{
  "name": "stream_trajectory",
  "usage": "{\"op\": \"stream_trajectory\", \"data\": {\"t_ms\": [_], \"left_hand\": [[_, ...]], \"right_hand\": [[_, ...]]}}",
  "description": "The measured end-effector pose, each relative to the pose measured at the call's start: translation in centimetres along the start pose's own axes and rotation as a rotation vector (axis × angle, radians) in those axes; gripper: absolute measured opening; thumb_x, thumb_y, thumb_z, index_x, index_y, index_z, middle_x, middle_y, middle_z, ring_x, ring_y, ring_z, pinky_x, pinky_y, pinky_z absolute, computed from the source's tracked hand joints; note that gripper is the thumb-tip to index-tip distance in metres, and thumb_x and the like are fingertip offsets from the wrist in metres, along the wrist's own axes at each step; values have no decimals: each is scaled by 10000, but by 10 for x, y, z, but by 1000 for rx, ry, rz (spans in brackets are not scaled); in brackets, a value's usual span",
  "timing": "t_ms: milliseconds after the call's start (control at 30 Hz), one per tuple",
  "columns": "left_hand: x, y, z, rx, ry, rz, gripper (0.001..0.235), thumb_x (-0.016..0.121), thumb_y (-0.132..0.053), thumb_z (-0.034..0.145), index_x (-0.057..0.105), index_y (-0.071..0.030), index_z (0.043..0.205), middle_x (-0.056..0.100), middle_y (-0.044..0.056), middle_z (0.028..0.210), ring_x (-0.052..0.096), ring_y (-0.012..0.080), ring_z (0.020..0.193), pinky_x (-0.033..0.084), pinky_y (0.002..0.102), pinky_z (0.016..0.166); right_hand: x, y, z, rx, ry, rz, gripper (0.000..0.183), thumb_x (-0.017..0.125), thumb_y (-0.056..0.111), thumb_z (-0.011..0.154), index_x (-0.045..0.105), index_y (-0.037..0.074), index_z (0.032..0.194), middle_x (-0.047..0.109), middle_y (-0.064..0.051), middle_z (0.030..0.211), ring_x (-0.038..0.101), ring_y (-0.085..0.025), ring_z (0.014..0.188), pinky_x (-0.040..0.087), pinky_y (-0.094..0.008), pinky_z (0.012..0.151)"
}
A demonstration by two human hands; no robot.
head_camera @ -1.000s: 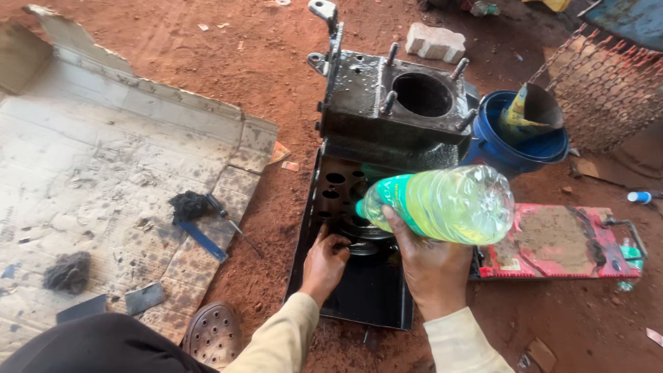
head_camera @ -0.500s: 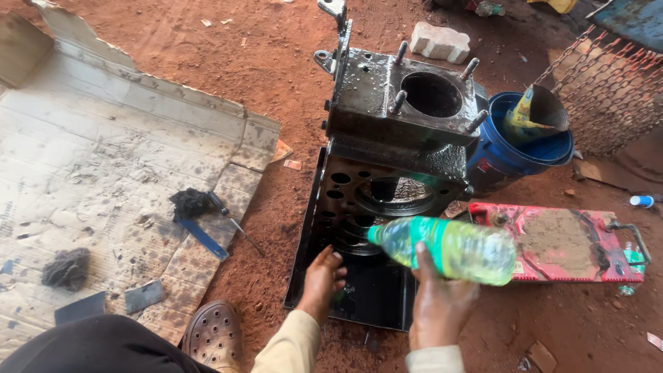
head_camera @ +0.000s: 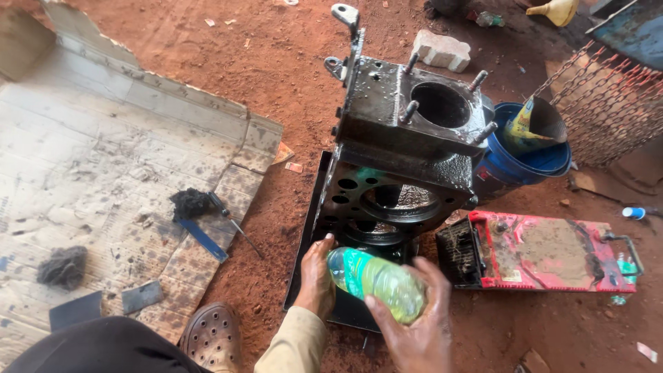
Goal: The person pours a yellow liquid from a plastic bottle into the openings of a disassembled engine block. They use their fingers to wipe and scrub the internal surfaces and crevices of the engine block while continuing to pour the liquid.
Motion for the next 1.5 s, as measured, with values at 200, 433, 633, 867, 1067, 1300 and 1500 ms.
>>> {"op": "stream_trajectory", "data": {"t_ms": [200, 433, 633, 867, 1067, 1300, 1500], "left_hand": [[3, 24, -8, -105, 11, 23, 274, 613, -351, 1008, 569, -81, 985, 666, 103, 813, 643, 215, 710, 554, 360, 703], [-59, 34, 1, 72, -314, 602, 457, 551, -244, 996, 526, -203, 1451, 718, 81, 1218, 678, 225, 957, 532, 390, 806], [-9, 4, -22, 477, -79, 1308, 698, 632, -193, 908, 371, -202, 1556, 623, 190, 1287, 664, 379, 1103, 559, 485, 890], [-1, -5, -21, 430, 1, 1609, 851, 664, -228, 908, 191, -162, 1612, 565, 259, 1306, 666, 412, 1023, 583, 501, 812], [2, -10, -2, 419, 25, 1654, 860, 663, -285, 922, 183, -109, 1614, 622, 268, 1237, 695, 436, 929, 578, 528, 780], [12, -7, -2, 323, -18, 1638, 892, 691, -358, 895, 208, -117, 1605, 631, 243, 1212, 690, 441, 919, 567, 527, 788], [-9, -9, -2, 259, -123, 1505, 702, 548, -242, 959, 336, -294, 1626, 699, 130, 1142, 746, 315, 916, 613, 460, 821]], "right_hand": [[-6, 20, -9, 58, 170, -678, 681, 907, 353, 746, 592, 213, 1333, 723, -62, 1250, 734, -236, 1068, 619, -418, 882], [-44, 56, 2, -135, 50, -822, 456, 825, 274, 804, 673, 192, 1226, 757, -73, 1068, 793, -237, 882, 642, -382, 646], [-47, 53, -5, -186, -157, -757, 395, 889, 223, 699, 728, 163, 1055, 783, -51, 1013, 778, -224, 932, 618, -380, 786], [-50, 50, -7, -270, -187, -648, 397, 886, 213, 672, 724, 140, 1027, 777, -58, 1005, 781, -230, 926, 618, -383, 777], [-50, 59, -6, -210, -180, -722, 369, 840, 198, 731, 698, 149, 1068, 761, -54, 1052, 774, -229, 926, 634, -367, 738], [-45, 71, -5, -28, -117, -813, 381, 878, 243, 755, 704, 193, 1090, 762, -23, 1047, 772, -225, 929, 626, -386, 771], [-42, 74, -3, -80, -96, -789, 396, 868, 244, 741, 705, 198, 1099, 758, -28, 1042, 771, -220, 933, 633, -382, 764]]}}
Point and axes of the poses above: each hand's wrist, its own z-axis towards the middle knuckle, its own x-axis out of the palm, y = z × x, the point moved 5 cm from there along z, towards the middle knuckle
